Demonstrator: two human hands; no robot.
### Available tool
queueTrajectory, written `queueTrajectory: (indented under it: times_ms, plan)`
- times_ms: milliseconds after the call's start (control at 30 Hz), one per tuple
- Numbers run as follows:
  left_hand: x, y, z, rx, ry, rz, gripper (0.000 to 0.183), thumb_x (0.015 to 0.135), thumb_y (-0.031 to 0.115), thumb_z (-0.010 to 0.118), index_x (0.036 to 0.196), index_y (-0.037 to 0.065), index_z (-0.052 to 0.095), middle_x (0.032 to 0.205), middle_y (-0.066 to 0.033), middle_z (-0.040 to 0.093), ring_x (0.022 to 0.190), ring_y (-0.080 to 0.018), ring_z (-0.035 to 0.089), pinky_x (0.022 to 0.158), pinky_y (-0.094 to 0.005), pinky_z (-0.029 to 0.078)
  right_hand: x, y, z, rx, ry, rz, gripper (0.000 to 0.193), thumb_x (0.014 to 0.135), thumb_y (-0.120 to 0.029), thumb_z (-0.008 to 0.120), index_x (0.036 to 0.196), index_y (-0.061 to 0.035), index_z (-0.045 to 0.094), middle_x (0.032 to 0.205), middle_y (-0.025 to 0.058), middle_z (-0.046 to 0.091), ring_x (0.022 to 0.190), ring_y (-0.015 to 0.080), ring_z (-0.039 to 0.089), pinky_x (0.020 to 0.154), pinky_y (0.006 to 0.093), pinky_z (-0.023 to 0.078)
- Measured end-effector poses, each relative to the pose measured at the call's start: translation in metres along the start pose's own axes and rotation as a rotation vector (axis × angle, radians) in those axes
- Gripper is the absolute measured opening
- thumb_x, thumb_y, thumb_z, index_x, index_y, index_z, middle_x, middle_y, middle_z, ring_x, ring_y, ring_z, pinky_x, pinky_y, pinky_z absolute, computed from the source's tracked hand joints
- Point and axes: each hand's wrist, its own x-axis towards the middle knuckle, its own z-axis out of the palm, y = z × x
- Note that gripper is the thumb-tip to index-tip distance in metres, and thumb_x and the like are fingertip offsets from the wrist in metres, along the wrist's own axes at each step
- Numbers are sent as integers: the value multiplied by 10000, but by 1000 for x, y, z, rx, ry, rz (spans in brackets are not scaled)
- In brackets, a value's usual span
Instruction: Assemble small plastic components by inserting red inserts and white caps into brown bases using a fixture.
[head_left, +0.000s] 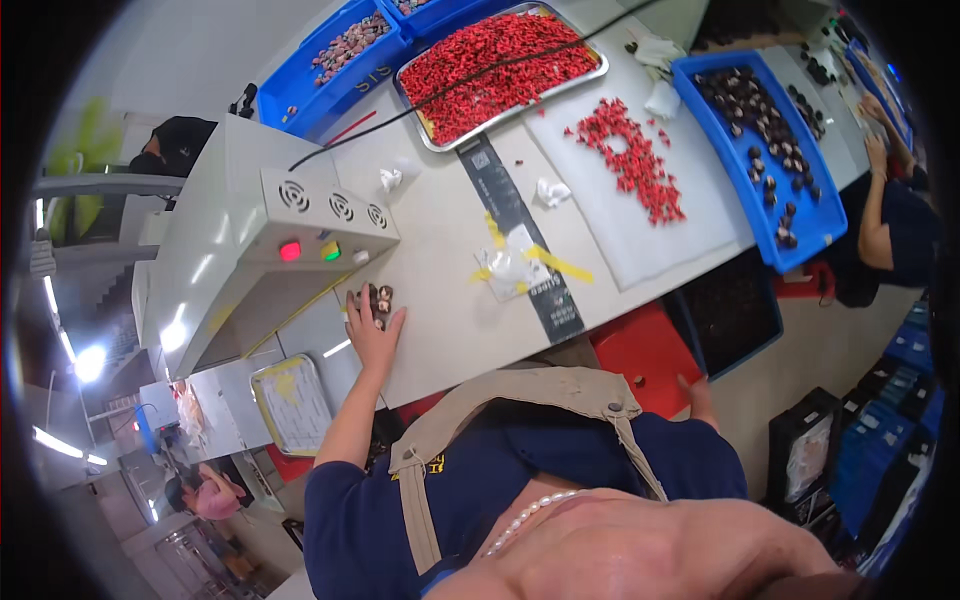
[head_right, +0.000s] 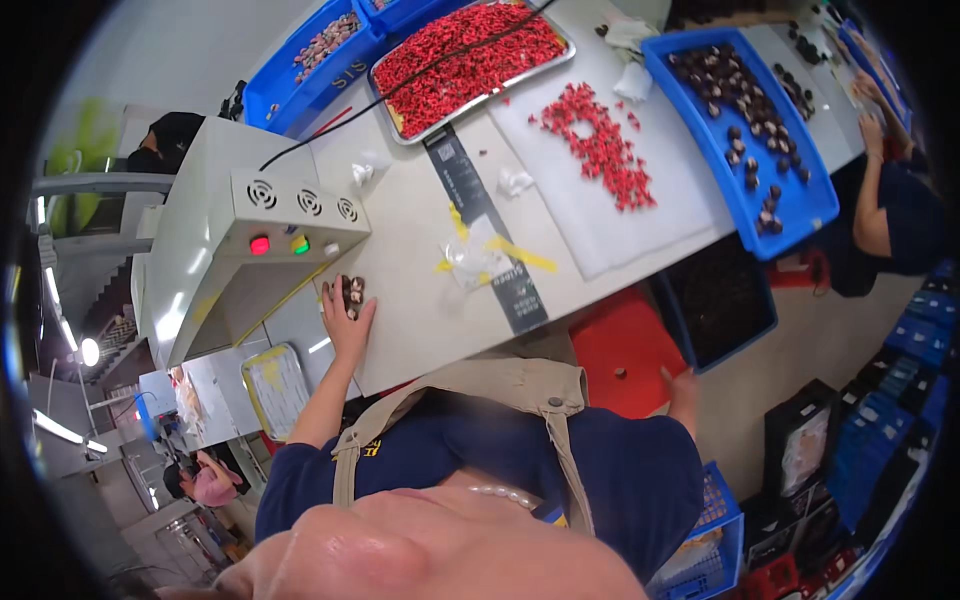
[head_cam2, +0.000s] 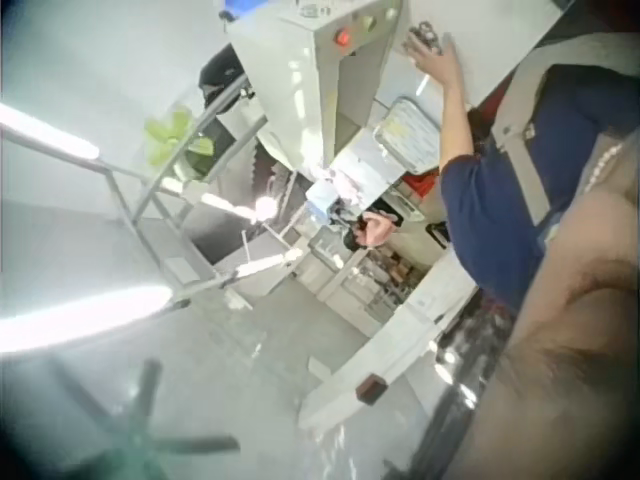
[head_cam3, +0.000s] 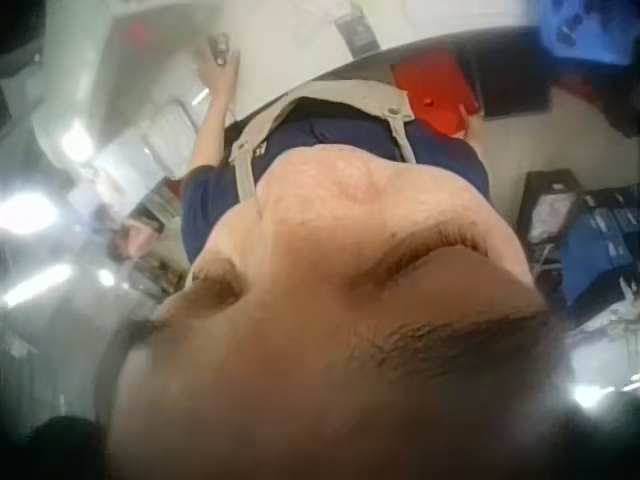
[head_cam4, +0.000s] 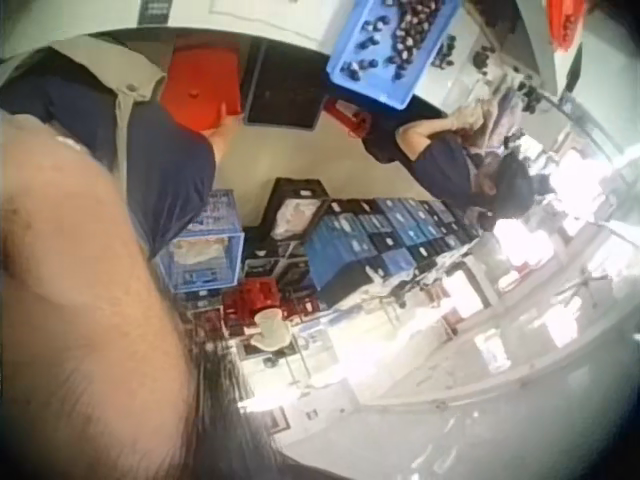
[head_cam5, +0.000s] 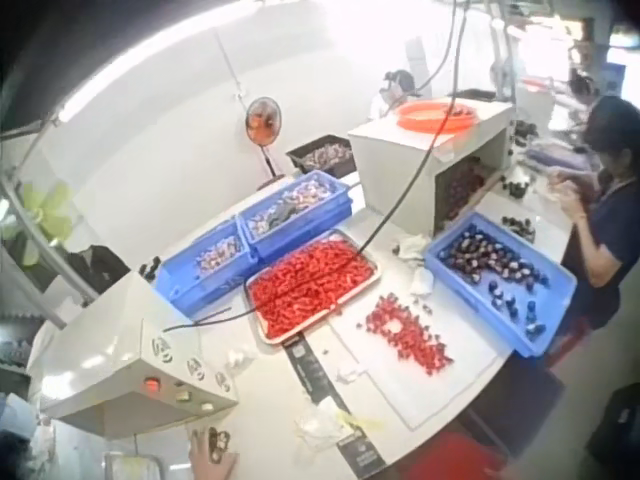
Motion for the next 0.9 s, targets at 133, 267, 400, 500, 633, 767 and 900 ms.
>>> queueTrajectory:
  times_ms: [133,267,400,500,633,767,900]
  plan:
    - [16,8,4,60,62,-67,671,719,381,707,1303,169,454,1362,-192,371,1192,-361,419,950,-449,343,8,-36,-24,-354,-326,-147,964,600,-632,698,1239,38,428,1147,232,567,1067,332,567,862,410,477]
    - [17,8,14,80,175,32,479,761,294,683,1203,161,554,1251,-134,499,1118,-315,490,916,-411,375,14,-7,-6,-569,-450,-230,866,610,-628,682,1166,8,493,1093,216,588,1023,331,585,828,420,487]
    - [14,0,16,74,197,48,484,755,300,683,1201,162,554,1239,-138,500,1097,-314,499,877,-418,399,5,-17,32,-601,141,-142,520,700,-364,675,1083,-44,530,956,167,606,876,289,598,733,420,490]
    - [0,-3,11,115,261,59,524,746,318,690,1225,176,535,1266,-149,474,1079,-312,501,860,-415,401,-13,-43,58,-546,529,-111,312,759,-187,670,1028,-78,556,864,135,618,778,261,607,670,420,492]
    - [3,14,17,69,335,44,539,742,326,693,1234,181,526,1295,-172,440,1052,-339,501,831,-420,413,22,-65,24,-547,16,-405,316,754,-162,665,1042,-82,561,871,103,617,794,224,591,677,396,490]
    - [8,-2,33,-16,349,65,531,722,311,710,1207,167,550,1232,-166,500,972,-331,554,801,-461,412,-4,-162,47,-362,-494,-445,325,749,-137,659,1056,-85,567,878,71,616,809,186,574,683,372,489]
    - [-1,-19,27,319,598,213,479,772,310,699,1195,132,560,1244,-163,510,1055,-313,537,810,-414,416,97,-173,-29,5,-949,-499,338,743,-112,653,1071,-88,573,885,39,615,825,148,558,690,348,488]
